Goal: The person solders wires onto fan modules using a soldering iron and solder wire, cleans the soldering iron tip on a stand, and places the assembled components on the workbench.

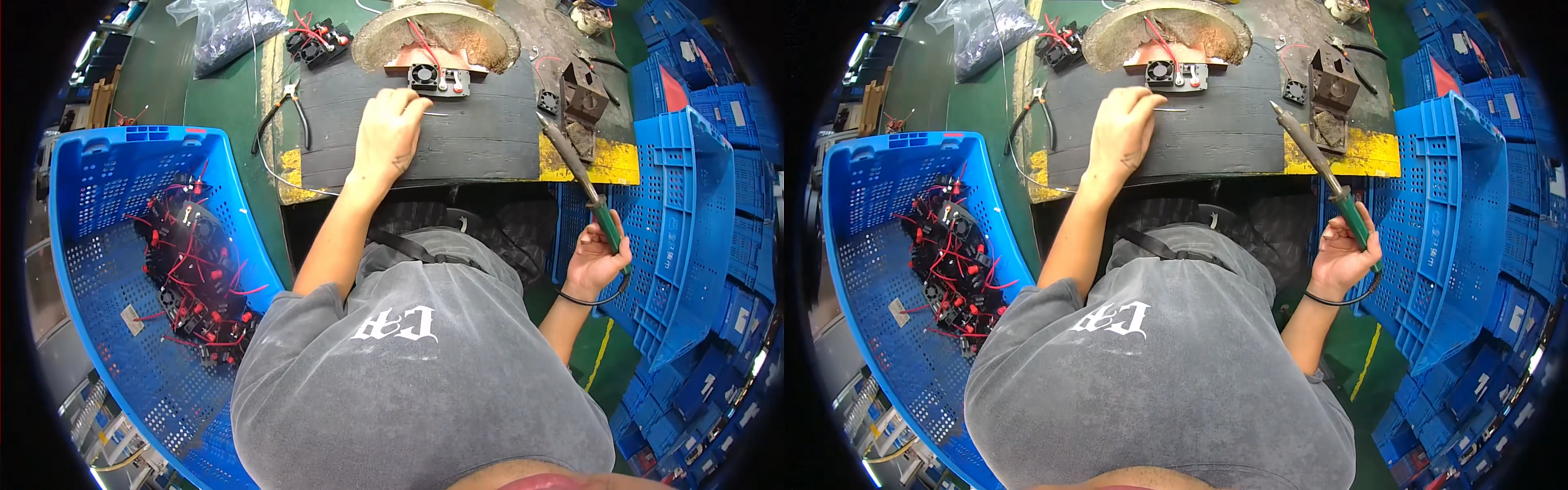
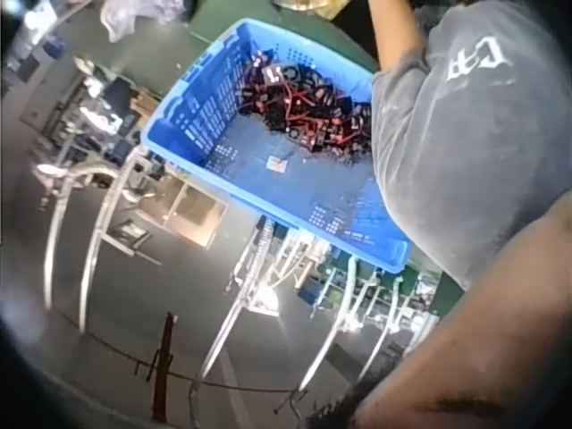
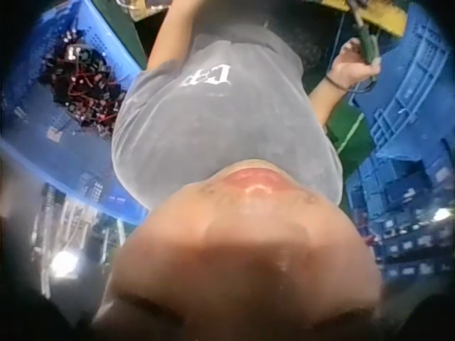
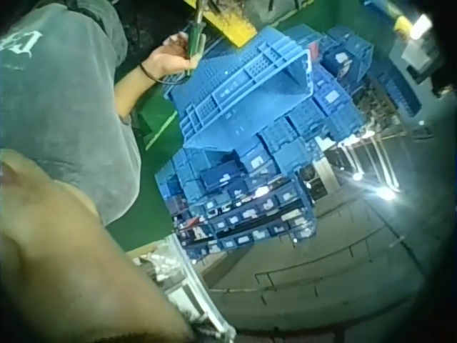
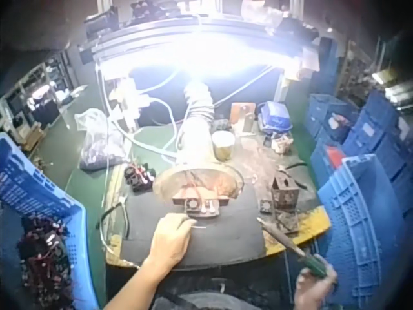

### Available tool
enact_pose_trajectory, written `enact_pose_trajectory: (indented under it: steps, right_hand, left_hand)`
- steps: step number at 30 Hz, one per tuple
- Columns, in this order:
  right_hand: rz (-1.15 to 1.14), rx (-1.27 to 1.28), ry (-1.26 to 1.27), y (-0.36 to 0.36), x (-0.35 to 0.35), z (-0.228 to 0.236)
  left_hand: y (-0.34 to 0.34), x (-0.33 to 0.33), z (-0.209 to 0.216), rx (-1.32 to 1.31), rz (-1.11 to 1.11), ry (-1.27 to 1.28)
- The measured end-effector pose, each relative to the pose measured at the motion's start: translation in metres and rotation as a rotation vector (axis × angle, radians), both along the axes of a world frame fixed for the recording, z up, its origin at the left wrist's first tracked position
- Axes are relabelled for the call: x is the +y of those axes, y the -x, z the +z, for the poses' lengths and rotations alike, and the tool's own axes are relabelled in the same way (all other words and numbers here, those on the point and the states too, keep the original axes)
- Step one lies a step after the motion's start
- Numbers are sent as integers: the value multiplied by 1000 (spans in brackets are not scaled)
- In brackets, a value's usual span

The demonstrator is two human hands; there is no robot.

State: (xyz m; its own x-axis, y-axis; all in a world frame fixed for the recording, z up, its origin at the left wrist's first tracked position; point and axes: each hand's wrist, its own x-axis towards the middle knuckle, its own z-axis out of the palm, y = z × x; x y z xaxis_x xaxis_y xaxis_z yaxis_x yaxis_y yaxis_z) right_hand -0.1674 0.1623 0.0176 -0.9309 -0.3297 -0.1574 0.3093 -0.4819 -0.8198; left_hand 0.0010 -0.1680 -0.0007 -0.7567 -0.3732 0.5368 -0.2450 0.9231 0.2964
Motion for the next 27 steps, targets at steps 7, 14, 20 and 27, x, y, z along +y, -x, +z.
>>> enact_pose_trajectory:
  steps: [7,14,20,27]
  right_hand:
    - [103,7,6,2,-19,2]
    - [162,-15,-8,-5,-42,6]
    - [169,-2,-17,-6,-51,6]
    - [162,-15,-26,-4,-54,5]
  left_hand:
    - [-5,6,-15,-109,112,-29]
    - [-8,8,-22,-85,126,-16]
    - [-20,4,-4,-101,247,-23]
    - [-27,-7,-16,-158,154,-77]
